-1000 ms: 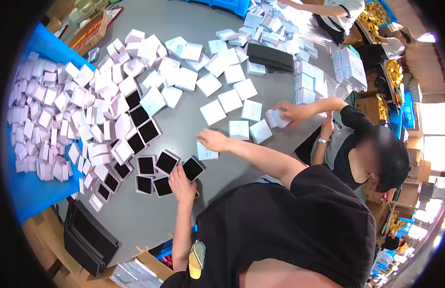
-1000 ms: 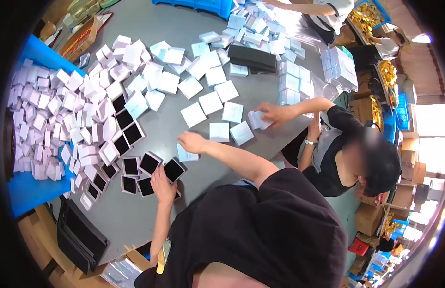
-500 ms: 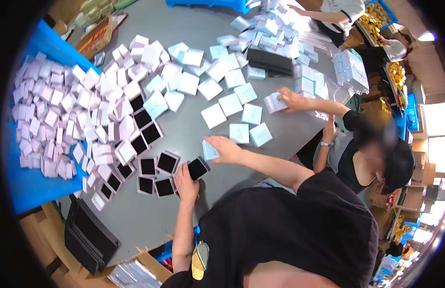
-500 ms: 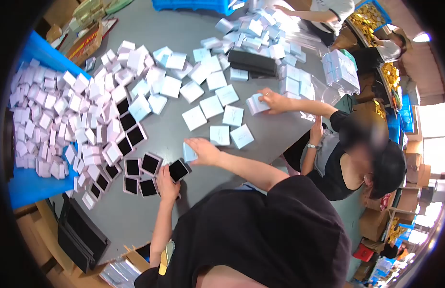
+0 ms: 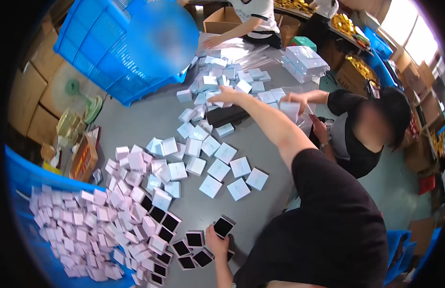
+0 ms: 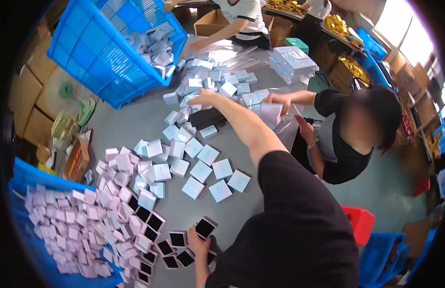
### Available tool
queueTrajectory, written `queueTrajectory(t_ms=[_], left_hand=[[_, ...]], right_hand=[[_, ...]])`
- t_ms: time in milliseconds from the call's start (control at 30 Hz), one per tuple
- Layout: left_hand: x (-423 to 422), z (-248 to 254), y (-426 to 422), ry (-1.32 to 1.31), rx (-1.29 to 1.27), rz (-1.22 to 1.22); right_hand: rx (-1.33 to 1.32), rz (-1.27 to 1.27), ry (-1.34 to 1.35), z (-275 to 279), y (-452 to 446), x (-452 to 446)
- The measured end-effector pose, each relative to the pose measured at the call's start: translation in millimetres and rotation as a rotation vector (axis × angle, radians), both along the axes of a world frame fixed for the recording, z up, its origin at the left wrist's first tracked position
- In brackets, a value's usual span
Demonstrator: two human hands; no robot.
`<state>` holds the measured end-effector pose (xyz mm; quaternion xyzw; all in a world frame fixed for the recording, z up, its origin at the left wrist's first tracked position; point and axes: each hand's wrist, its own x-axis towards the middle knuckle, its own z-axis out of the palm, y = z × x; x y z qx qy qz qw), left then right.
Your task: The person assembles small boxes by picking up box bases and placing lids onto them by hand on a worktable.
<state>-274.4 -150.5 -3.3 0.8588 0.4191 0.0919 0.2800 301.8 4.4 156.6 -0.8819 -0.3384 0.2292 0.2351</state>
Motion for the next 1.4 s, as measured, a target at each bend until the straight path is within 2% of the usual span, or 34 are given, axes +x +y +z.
queueTrajectory(t_ms=[67,133,167,233,333,433,533,600,700,733,800,867,933,1033,1067,1100,1133,1167,1267,1333,1400], left_hand=[[6.0,10.5,0.5,0.023,-0.047,0.017],[8.2,6.2,-0.1,0.018,-0.038,0.032],[6.0,3.6,-1.7,0.014,-0.063,0.038],[2.8,5.0,0.4,0.025,-0.076,0.027],[5.6,7.0,-0.5,0.043,-0.077,0.051],[9.1,11.4,-1.3,0.073,-0.103,0.067],[10.8,12.2,-2.4,0.093,-0.114,0.093],[12.5,8.4,-2.2,0.087,-0.113,0.119],[7.6,4.9,-2.4,0.064,-0.147,0.102],[4.4,-5.2,-3.4,0.051,-0.119,0.114],[9.6,2.5,2.1,0.036,-0.093,0.105],[11.5,1.6,4.2,0.01,-0.134,0.129],[10.4,1.9,7.2,-0.054,-0.114,0.119],[4.8,-1.9,-5.2,-0.068,-0.154,0.247],[8.5,-1.7,-0.5,-0.077,-0.159,0.259],[5.8,-10.3,-2.3,-0.097,-0.129,0.257],[5.6,-11.6,-3.2,-0.099,-0.122,0.27],[7.1,-13.5,-2.9,-0.115,-0.121,0.283],[6.4,-8.5,-4.6,-0.103,-0.149,0.304],[8.6,-7.5,-1.7,-0.1,-0.162,0.306],[4.6,-9.1,-3.2,-0.108,-0.164,0.299]], right_hand=[[-0.232,0.251,0.044,53.6,-12.2,-4.1],[-0.245,0.339,-0.062,27.7,8.4,23.6],[-0.311,0.293,-0.069,7.3,26.7,51.1],[-0.518,0.087,-0.287,28.7,18.3,39.3],[-0.445,0.365,-0.132,-9.5,41.5,78.6],[-0.557,0.097,-0.353,-12.3,51.4,82.8],[-0.717,0.105,-0.419,-31.9,69.0,101.4],[-0.559,-0.07,-0.631,-41.6,68.5,114.9],[-0.15,-0.187,-0.533,-20.0,71.0,109.4],[-0.025,-0.258,-0.572,-25.3,77.9,112.9],[0.134,-0.351,-0.387,-10.3,82.1,100.6],[0.426,0.011,-0.241,-9.3,73.7,62.8],[0.374,0.422,0.273,-9.8,31.4,-36.7],[0.101,0.872,0.406,-36.7,-54.0,-199.3],[0.008,0.9,0.442,-49.0,-81.0,-245.6],[0.029,0.907,0.544,-71.1,-99.6,-276.7],[0.078,0.922,0.519,-86.5,-118.9,-306.9],[0.177,1.014,0.362,-122.1,-137.1,-326.8],[0.237,1.027,0.153,-161.9,-165.5,-367.0],[0.324,1.11,0.086,-153.4,-167.7,-379.1],[0.274,1.172,0.03,-141.6,-171.9,-384.3]])
